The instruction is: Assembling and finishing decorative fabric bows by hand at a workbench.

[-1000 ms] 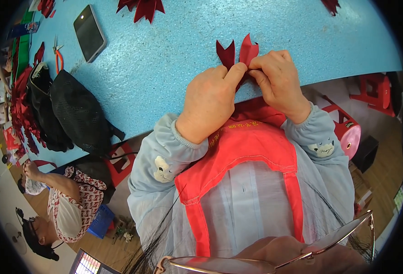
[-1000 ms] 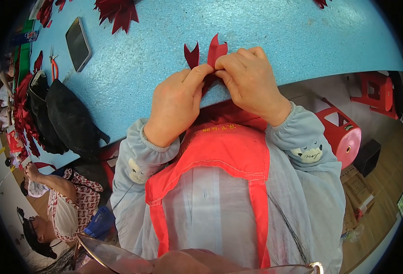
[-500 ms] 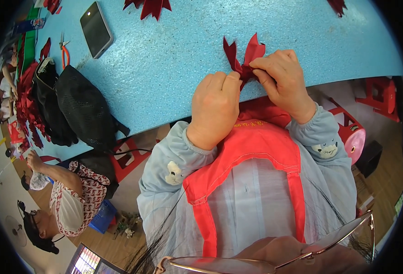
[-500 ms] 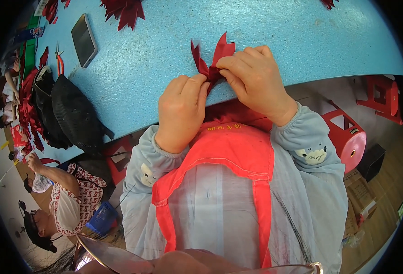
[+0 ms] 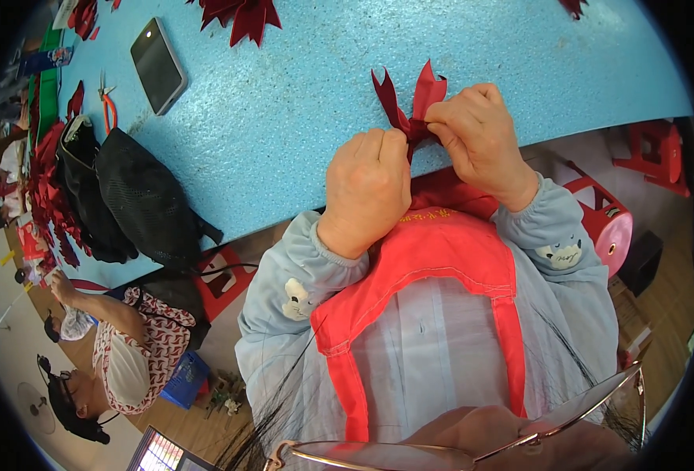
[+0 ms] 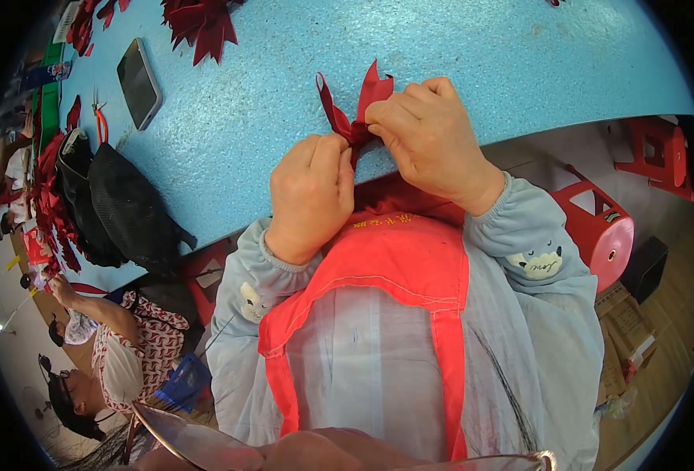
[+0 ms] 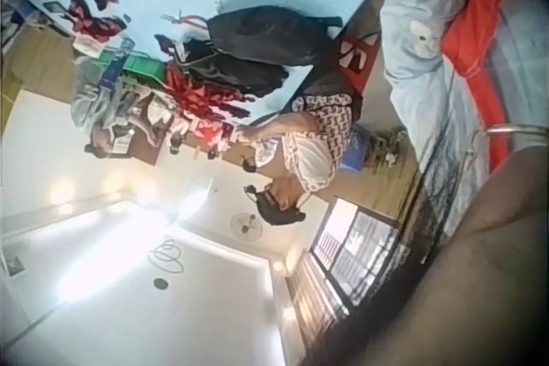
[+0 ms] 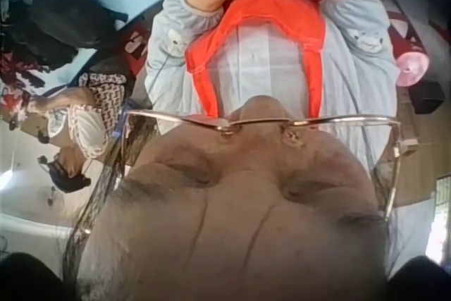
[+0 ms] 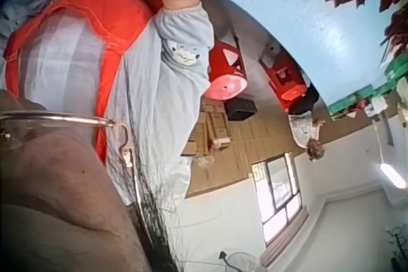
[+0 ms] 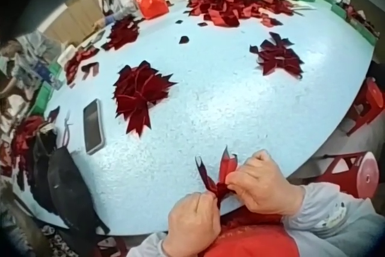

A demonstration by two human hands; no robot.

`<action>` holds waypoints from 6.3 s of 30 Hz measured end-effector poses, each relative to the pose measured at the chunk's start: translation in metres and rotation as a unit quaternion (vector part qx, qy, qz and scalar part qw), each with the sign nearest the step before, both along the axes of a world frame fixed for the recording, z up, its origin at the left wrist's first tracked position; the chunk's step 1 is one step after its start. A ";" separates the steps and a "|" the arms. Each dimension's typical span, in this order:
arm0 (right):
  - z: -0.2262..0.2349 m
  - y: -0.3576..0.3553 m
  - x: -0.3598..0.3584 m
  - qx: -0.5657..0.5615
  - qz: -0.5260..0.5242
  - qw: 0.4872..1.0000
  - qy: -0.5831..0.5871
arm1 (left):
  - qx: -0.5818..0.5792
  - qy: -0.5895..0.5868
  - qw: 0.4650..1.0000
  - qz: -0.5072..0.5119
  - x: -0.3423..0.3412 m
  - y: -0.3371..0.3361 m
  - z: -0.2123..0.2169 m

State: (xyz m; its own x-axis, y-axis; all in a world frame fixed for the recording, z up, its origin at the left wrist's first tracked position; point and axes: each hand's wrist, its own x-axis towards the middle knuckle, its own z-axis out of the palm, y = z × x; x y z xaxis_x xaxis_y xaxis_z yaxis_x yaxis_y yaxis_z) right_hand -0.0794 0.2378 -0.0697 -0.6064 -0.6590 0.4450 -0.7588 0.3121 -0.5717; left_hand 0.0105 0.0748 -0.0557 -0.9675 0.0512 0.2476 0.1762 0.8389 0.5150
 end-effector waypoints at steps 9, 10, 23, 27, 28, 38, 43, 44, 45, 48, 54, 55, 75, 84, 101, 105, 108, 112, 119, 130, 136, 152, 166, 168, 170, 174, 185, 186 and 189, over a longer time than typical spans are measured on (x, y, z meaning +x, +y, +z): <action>-0.002 0.002 0.001 -0.017 -0.006 1.000 -0.015 | 0.010 0.000 1.000 -0.016 0.000 0.000 0.002; -0.003 0.002 0.001 -0.020 -0.007 1.000 -0.018 | 0.010 0.000 1.000 -0.017 0.000 0.000 0.003; -0.003 0.001 0.001 -0.023 -0.017 0.999 -0.016 | 0.001 0.010 1.000 -0.023 -0.002 0.001 0.003; -0.002 0.000 0.001 -0.023 -0.020 0.999 -0.017 | 0.009 0.009 1.000 -0.019 -0.001 0.000 0.001; -0.002 0.000 0.001 -0.023 -0.020 0.999 -0.016 | 0.017 0.007 1.000 -0.015 0.000 -0.002 -0.001; -0.001 0.001 -0.001 -0.026 0.001 0.999 -0.022 | 0.071 0.014 0.997 0.039 -0.011 0.010 0.006; -0.003 0.001 0.000 -0.035 -0.001 0.999 -0.018 | 0.050 0.031 0.996 0.060 -0.014 0.011 -0.001; -0.004 0.001 0.000 -0.035 -0.002 0.999 -0.019 | 0.044 0.040 0.997 0.057 -0.015 0.011 -0.002; -0.005 0.000 0.001 -0.036 -0.008 0.999 -0.020 | 0.038 0.049 0.997 0.054 -0.015 0.011 -0.003; -0.006 0.000 0.001 -0.040 -0.021 0.999 -0.023 | 0.045 0.058 0.996 0.046 -0.014 0.008 -0.007; -0.005 0.000 0.001 -0.043 -0.009 0.999 -0.026 | 0.038 0.054 0.997 0.043 -0.014 0.010 -0.005; -0.005 0.000 0.001 -0.045 -0.010 0.999 -0.024 | 0.034 0.045 0.997 0.042 -0.014 0.010 -0.005; 0.027 0.011 -0.010 -0.031 0.115 0.991 -0.067 | 0.279 -0.025 0.958 0.063 0.012 -0.009 0.027; 0.024 -0.011 0.003 -0.267 0.018 0.785 -0.559 | 0.592 -0.115 0.789 0.121 -0.005 -0.015 0.030; 0.024 -0.037 0.001 -0.370 -0.026 0.709 -0.600 | 0.645 -0.055 0.743 0.169 -0.012 -0.009 0.017; 0.029 -0.038 -0.004 -0.395 -0.019 0.700 -0.594 | 0.658 -0.031 0.732 0.174 -0.013 -0.011 0.017; 0.035 -0.037 -0.003 -0.404 -0.059 0.671 -0.619 | 0.605 -0.030 0.774 0.187 -0.008 -0.006 0.019; 0.026 -0.040 -0.007 -0.379 -0.060 0.694 -0.609 | 0.611 -0.017 0.771 0.180 -0.006 -0.003 0.020; 0.035 -0.046 -0.003 -0.350 -0.052 0.778 -0.519 | 0.495 0.039 0.852 0.167 -0.022 -0.011 0.040; 0.014 -0.043 -0.003 -0.368 0.029 0.857 -0.361 | 0.786 -0.146 0.594 0.086 -0.026 -0.024 0.035; 0.028 -0.037 0.001 -0.269 0.002 0.928 -0.257 | 0.750 -0.104 0.642 0.119 -0.026 -0.013 0.037; 0.020 -0.042 0.003 -0.373 -0.003 0.757 -0.536 | 0.679 -0.049 0.722 0.126 -0.024 -0.002 0.045; 0.016 -0.042 0.005 -0.385 0.017 0.749 -0.539 | 0.247 0.035 0.961 0.115 -0.023 -0.015 0.054; 0.017 -0.044 0.006 -0.383 0.005 0.758 -0.528 | 0.434 -0.077 0.891 0.111 -0.026 -0.024 0.052; 0.017 -0.044 0.007 -0.360 -0.015 0.773 -0.522 | 0.519 -0.133 0.838 0.105 -0.026 -0.025 0.050; 0.019 -0.043 0.008 -0.333 -0.027 0.811 -0.480 | 0.554 -0.111 0.822 0.073 -0.022 -0.023 0.047; 0.019 -0.046 0.008 -0.344 -0.116 0.828 -0.428 | 0.517 -0.234 0.821 0.070 -0.022 -0.024 0.051; 0.021 -0.047 0.008 -0.357 -0.131 0.823 -0.423 | 0.516 -0.236 0.820 0.069 -0.023 -0.024 0.049; 0.031 -0.042 0.002 -0.327 -0.105 0.814 -0.469 | 0.520 -0.224 0.822 0.064 -0.021 -0.025 0.040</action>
